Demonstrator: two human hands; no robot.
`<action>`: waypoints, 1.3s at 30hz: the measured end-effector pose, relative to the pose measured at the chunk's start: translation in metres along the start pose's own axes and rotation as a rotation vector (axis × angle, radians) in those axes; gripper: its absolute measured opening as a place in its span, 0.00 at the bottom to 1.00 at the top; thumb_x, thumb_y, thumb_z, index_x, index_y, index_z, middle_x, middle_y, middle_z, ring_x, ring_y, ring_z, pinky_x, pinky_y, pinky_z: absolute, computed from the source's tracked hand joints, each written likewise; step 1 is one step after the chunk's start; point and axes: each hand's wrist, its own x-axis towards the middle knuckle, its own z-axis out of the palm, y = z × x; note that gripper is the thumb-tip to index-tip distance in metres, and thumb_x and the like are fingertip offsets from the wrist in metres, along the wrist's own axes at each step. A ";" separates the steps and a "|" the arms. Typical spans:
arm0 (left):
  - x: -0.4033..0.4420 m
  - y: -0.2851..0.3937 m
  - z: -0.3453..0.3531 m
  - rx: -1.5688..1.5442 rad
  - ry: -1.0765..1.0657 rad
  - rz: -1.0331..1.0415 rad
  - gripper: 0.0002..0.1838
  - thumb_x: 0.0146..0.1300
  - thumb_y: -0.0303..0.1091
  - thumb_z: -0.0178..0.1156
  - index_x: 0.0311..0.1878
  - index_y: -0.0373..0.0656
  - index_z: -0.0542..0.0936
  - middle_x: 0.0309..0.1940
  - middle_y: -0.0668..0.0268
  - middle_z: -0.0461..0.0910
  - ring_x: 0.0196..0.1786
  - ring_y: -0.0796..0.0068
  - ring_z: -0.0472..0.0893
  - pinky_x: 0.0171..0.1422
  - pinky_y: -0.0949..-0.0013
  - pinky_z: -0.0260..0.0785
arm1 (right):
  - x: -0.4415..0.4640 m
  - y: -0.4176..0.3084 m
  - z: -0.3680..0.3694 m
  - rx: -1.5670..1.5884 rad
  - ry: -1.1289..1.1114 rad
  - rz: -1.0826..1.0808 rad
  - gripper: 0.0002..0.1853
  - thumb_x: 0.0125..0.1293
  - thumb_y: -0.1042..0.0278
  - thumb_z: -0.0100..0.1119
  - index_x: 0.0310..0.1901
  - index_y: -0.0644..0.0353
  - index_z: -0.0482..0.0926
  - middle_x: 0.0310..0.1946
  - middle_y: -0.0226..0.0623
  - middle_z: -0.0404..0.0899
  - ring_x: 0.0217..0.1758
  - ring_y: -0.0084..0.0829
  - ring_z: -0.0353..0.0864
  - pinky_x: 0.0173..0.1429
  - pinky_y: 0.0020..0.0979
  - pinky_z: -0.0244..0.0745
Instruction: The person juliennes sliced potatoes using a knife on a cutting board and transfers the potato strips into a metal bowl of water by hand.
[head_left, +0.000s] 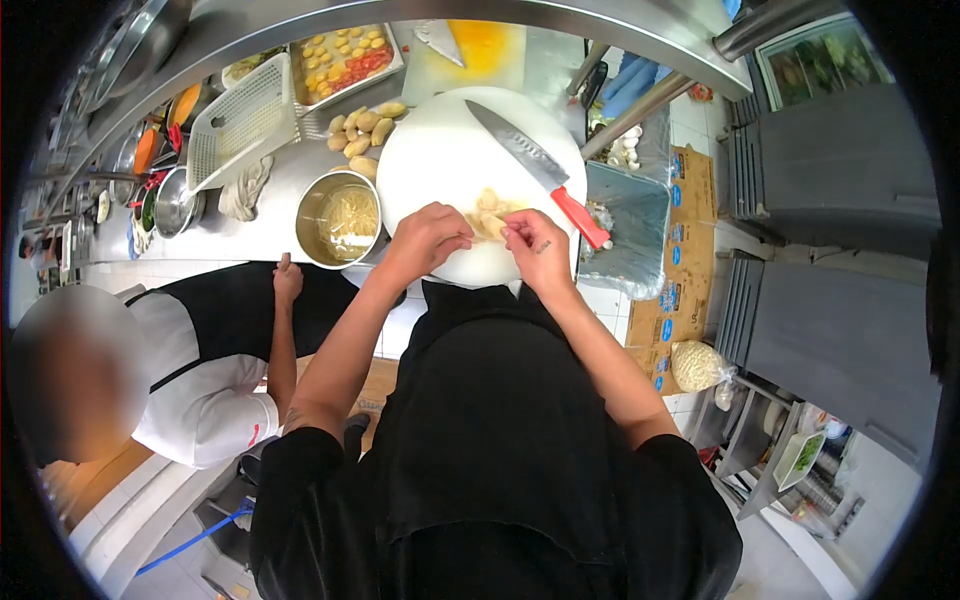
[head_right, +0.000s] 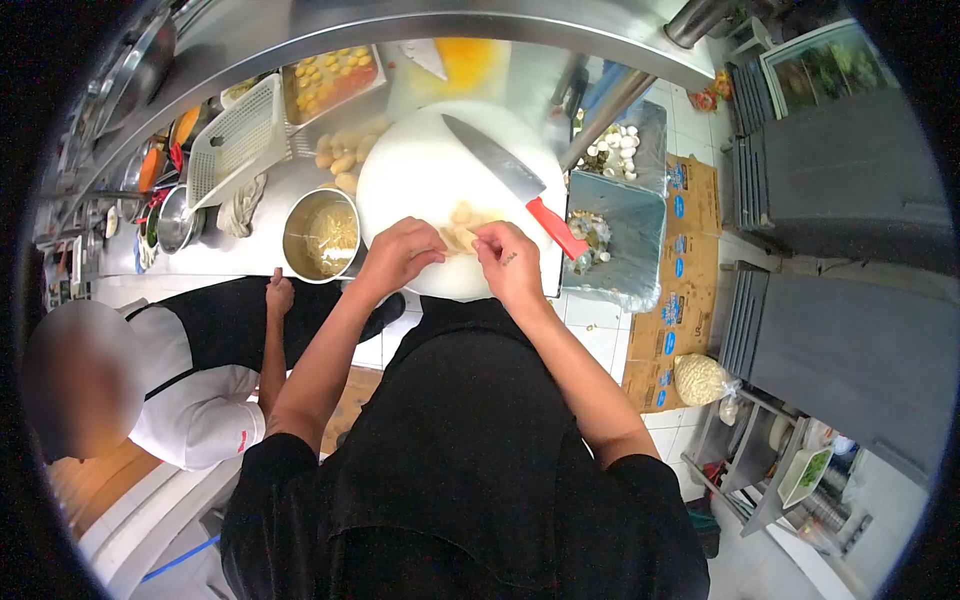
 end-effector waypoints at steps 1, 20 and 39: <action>0.004 0.000 0.000 -0.010 -0.026 -0.008 0.09 0.58 0.30 0.79 0.41 0.46 0.89 0.39 0.65 0.88 0.47 0.58 0.87 0.51 0.57 0.80 | 0.000 -0.001 0.001 -0.021 0.045 -0.039 0.07 0.73 0.80 0.71 0.50 0.67 0.87 0.39 0.39 0.90 0.35 0.26 0.90 0.42 0.29 0.84; 0.026 0.000 -0.022 0.044 -0.274 -0.067 0.13 0.57 0.32 0.81 0.42 0.44 0.86 0.39 0.62 0.87 0.49 0.53 0.86 0.55 0.52 0.79 | -0.007 0.000 -0.005 0.056 0.068 0.021 0.07 0.74 0.79 0.72 0.50 0.66 0.87 0.39 0.39 0.89 0.35 0.25 0.89 0.42 0.29 0.84; 0.004 0.001 0.017 0.009 0.039 -0.155 0.17 0.58 0.35 0.83 0.48 0.45 0.88 0.43 0.63 0.88 0.43 0.60 0.88 0.49 0.59 0.82 | 0.099 -0.023 -0.012 -0.665 -0.432 -0.506 0.13 0.68 0.77 0.61 0.49 0.50 0.89 0.48 0.43 0.82 0.53 0.51 0.87 0.52 0.49 0.81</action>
